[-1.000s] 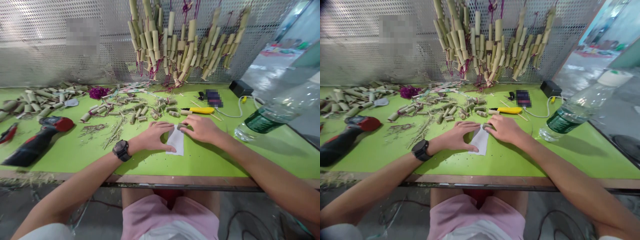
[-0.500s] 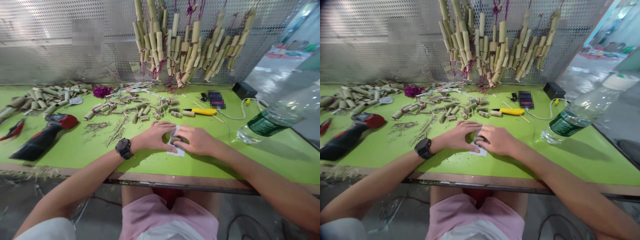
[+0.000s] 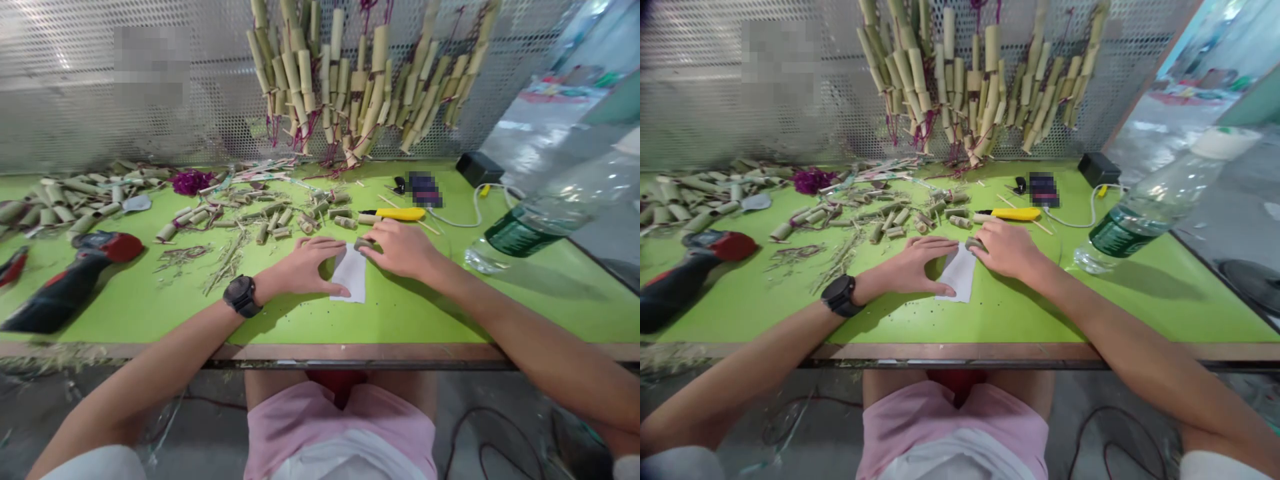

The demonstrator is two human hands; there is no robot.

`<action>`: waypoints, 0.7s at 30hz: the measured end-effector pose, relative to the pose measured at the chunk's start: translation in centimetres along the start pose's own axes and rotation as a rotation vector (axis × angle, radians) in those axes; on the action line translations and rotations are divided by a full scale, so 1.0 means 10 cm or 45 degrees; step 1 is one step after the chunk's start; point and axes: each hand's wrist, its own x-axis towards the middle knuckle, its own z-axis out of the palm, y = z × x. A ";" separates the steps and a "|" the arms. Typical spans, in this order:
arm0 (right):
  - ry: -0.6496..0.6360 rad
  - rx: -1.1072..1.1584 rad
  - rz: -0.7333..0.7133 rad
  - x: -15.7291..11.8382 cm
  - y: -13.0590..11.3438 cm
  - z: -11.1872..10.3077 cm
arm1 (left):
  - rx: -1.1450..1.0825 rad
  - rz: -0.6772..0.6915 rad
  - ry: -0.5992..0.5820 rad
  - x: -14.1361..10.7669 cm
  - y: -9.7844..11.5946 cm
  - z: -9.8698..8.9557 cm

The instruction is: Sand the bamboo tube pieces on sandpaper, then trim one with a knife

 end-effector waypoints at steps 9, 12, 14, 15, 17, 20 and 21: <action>-0.060 0.021 0.017 0.01 -0.01 -0.02 | 0.007 0.006 0.018 0.00 0.00 0.02; -0.016 -0.018 0.108 0.02 0.04 -0.01 | 0.001 -0.007 0.043 0.00 -0.01 0.04; -0.055 0.077 0.005 -0.01 -0.04 -0.01 | -0.002 -0.008 0.044 0.00 -0.01 0.04; -0.066 0.128 -0.083 -0.03 -0.10 0.00 | -0.002 -0.003 0.044 0.00 -0.01 0.04; -0.076 0.188 -0.215 -0.05 -0.16 0.02 | 0.002 0.013 0.049 0.01 -0.02 0.05; -0.038 0.097 -0.126 -0.01 -0.04 0.04 | 0.009 0.019 0.066 0.01 -0.03 0.06; -0.001 0.041 -0.055 0.01 0.05 0.05 | 0.013 0.015 0.069 0.01 -0.03 0.06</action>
